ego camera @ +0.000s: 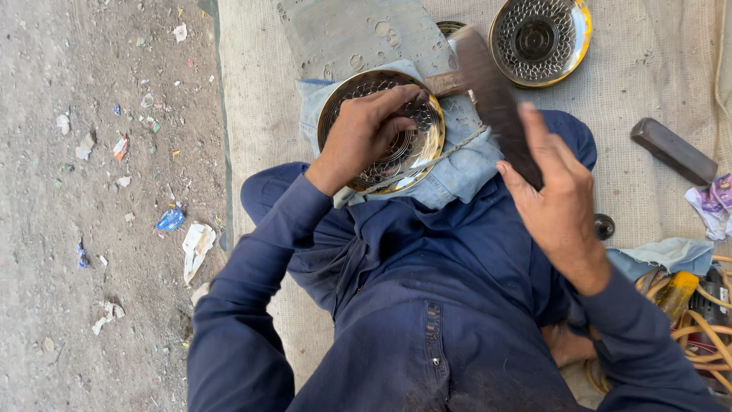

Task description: The person sits on the ground with a decorative perforated brass plate resting on a cloth pad on their lap. They hold a punch against the plate's surface and repeatedly strike it with a heavy hammer, repositioning the punch to work the pattern, and at times use a small red-marked tool on the plate.

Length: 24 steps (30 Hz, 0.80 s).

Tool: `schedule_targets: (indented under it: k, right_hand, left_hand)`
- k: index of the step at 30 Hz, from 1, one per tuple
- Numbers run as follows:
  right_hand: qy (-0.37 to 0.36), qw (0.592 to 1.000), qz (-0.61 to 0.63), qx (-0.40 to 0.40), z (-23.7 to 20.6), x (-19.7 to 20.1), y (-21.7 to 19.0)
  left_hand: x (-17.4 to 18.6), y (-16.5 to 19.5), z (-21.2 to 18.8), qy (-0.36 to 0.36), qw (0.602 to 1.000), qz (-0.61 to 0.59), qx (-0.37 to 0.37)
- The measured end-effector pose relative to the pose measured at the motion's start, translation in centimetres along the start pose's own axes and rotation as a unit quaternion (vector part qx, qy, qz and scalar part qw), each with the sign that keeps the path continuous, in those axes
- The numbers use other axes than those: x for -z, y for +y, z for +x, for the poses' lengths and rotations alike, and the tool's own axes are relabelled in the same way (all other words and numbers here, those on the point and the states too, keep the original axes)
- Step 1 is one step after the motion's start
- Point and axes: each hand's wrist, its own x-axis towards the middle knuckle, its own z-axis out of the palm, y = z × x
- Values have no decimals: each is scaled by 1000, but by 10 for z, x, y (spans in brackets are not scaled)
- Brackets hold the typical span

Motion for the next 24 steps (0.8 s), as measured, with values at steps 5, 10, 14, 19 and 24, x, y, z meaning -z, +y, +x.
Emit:
schedule_targets:
  k: [5, 10, 14, 19, 24]
  right_hand:
    - [-13, 1000, -21, 18, 28, 23, -16]
    - [-10, 992, -67, 107, 51, 38, -36]
    - [-30, 968, -187, 163, 59, 49, -52]
    - [-31, 948, -262, 176, 57, 54, -59]
    - [6, 967, -220, 128, 48, 47, -38]
  left_hand:
    - [-16, 1, -14, 87, 993, -13, 80]
    - [-39, 0, -34, 201, 969, -21, 145]
    - [-57, -1, -41, 272, 945, -56, 172]
    - [-57, -1, -40, 274, 938, -75, 200]
    - [-40, -9, -30, 176, 975, -66, 119]
